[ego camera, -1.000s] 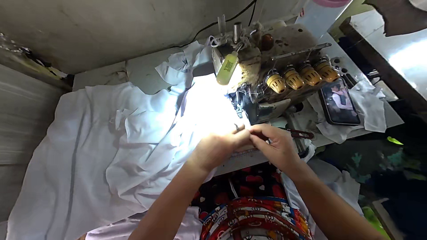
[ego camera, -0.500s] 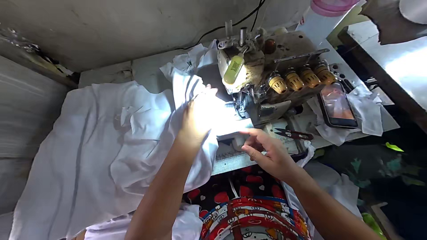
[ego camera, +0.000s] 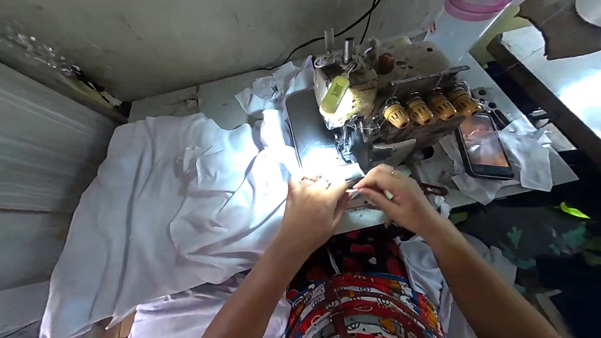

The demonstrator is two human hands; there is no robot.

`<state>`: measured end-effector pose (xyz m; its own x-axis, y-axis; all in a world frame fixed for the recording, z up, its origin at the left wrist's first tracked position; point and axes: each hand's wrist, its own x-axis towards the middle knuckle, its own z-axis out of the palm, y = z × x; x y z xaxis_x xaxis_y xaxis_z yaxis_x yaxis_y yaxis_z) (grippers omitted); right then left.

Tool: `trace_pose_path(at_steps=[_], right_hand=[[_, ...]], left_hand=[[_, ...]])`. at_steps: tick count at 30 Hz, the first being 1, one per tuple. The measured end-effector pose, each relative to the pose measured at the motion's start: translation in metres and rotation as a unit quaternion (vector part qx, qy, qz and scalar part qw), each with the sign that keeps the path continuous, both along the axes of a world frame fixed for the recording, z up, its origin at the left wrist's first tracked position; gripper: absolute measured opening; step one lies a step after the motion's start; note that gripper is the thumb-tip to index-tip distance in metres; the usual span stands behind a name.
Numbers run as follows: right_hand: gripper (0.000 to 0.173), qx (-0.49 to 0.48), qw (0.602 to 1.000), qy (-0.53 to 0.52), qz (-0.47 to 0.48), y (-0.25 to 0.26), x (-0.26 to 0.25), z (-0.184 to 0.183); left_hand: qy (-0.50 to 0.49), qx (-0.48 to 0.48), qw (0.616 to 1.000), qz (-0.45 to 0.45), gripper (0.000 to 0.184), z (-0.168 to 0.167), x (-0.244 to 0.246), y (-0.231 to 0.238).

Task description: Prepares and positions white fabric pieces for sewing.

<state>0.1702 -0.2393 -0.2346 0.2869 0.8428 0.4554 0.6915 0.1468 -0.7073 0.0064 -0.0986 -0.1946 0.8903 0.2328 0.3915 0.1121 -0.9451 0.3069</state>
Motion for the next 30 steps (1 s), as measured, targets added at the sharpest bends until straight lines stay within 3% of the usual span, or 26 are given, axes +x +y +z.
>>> trace_pose_path(at_steps=[4, 7, 10, 13, 16, 19, 21, 24, 26, 28, 30], right_hand=[[0.025, -0.001, 0.995, -0.058, -0.078, -0.003, 0.015, 0.003], [0.027, -0.006, 0.995, -0.032, -0.099, -0.017, 0.011, 0.009], [0.026, -0.003, 0.991, 0.125, -0.043, -0.035, -0.001, 0.014], [0.019, -0.003, 0.917, 0.4, -0.016, -0.04, -0.012, 0.018], [0.026, -0.016, 0.87, 0.491, -0.039, -0.036, -0.015, 0.02], [0.028, -0.006, 0.862, 0.504, -0.049, -0.035, -0.015, 0.017], [0.027, -0.003, 0.866, 0.497, -0.055, -0.032, -0.014, 0.012], [0.015, -0.011, 0.908, 0.413, -0.068, -0.025, -0.012, 0.002], [0.025, -0.019, 0.936, 0.342, -0.081, -0.023, -0.012, -0.002], [0.026, -0.014, 0.946, 0.309, -0.097, -0.023, -0.014, -0.006], [0.015, 0.013, 0.956, 0.273, -0.109, -0.026, -0.015, -0.012]], left_hand=[[-0.005, 0.028, 0.999, -0.02, 0.028, 0.001, 0.011, 0.01], [0.007, 0.015, 1.0, -0.025, 0.027, 0.003, -0.004, 0.033], [0.018, -0.018, 0.999, -0.019, 0.032, 0.007, -0.032, 0.065], [0.017, -0.066, 0.998, -0.009, 0.03, 0.006, -0.054, 0.097], [-0.009, -0.137, 0.99, 0.018, 0.021, 0.019, -0.069, 0.099], [-0.051, -0.217, 0.975, 0.001, 0.017, 0.038, -0.079, 0.09], [-0.045, -0.216, 0.975, 0.011, 0.013, 0.038, -0.08, 0.093], [-0.017, -0.178, 0.982, 0.056, 0.013, 0.017, -0.075, 0.103], [-0.017, -0.173, 0.982, 0.068, 0.014, -0.004, -0.075, 0.108], [-0.048, -0.172, 0.981, 0.072, 0.012, -0.026, -0.076, 0.109], [-0.097, -0.18, 0.976, 0.069, 0.011, -0.044, -0.08, 0.106]])
